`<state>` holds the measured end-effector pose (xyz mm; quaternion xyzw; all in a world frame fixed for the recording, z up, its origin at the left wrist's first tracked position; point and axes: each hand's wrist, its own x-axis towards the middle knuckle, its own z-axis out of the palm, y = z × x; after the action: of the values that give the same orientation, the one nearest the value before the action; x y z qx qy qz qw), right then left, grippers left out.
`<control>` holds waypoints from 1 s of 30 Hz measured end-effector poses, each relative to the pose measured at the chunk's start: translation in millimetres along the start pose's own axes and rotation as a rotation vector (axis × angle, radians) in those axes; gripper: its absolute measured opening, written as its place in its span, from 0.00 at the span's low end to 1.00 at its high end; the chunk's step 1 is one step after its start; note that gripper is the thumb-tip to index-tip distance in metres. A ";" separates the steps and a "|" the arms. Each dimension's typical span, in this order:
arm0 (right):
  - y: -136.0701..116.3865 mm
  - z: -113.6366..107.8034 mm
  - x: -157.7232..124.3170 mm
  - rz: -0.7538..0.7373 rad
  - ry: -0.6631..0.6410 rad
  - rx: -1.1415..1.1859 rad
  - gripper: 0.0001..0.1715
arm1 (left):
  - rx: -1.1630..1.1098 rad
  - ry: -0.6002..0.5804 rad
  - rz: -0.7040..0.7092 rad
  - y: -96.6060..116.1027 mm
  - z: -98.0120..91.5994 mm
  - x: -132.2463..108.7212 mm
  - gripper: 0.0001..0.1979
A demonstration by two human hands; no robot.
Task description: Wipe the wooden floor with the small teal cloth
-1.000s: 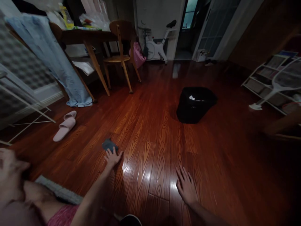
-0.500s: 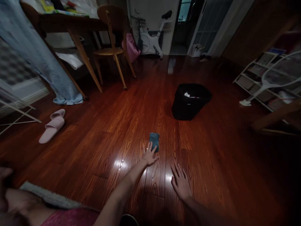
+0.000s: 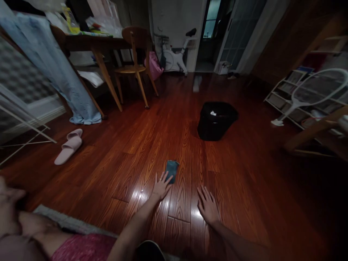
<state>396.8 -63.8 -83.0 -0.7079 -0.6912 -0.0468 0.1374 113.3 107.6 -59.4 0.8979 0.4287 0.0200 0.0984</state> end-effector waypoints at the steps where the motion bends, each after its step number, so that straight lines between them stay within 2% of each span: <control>1: 0.1 1.0 0.3 0.000 0.007 -0.002 0.39 | 0.018 0.001 -0.076 -13.9 -3.0 -6.8 0.27; 4: 1.1 5.4 1.1 0.001 0.028 -0.006 0.39 | 0.070 -0.012 -0.311 -57.8 -14.2 -36.7 0.27; 7: 3.0 11.0 1.1 -0.004 0.037 -0.011 0.39 | 0.109 -0.026 -0.534 -97.7 -24.8 -77.4 0.28; 9: 4.7 15.0 0.6 -0.011 0.038 -0.016 0.40 | 0.105 -0.015 -0.671 -115.4 -27.4 -103.8 0.29; 11: 6.6 18.9 0.3 -0.022 0.037 -0.021 0.41 | 0.103 0.007 -0.782 -121.5 -24.9 -123.5 0.30; 14: 8.7 22.4 1.0 -0.048 0.037 -0.029 0.43 | 0.123 0.027 -0.878 -107.6 -16.0 -134.5 0.32; 17: 8.4 20.3 4.0 -0.091 0.054 -0.027 0.45 | 0.124 0.030 -0.856 -75.2 -12.3 -128.2 0.36; 20: 5.5 14.3 7.9 -0.129 0.075 -0.011 0.48 | 0.121 0.044 -0.654 -39.5 -17.7 -116.8 0.38; 23: 3.5 10.2 10.9 -0.157 0.079 0.007 0.49 | 0.131 0.085 -0.450 -12.3 -23.7 -102.9 0.33; 26: 4.2 10.6 11.8 -0.162 0.085 0.022 0.49 | 0.116 0.121 -0.405 -1.8 -21.5 -85.3 0.33; 30: 6.1 13.0 10.9 -0.143 0.084 0.040 0.49 | 0.066 0.085 -0.333 -14.5 -9.1 -63.9 0.36</control>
<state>401.8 -50.0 -93.4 -0.6513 -0.7344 -0.0724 0.1766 60.7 68.5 -50.2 0.8154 0.5758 0.0272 0.0526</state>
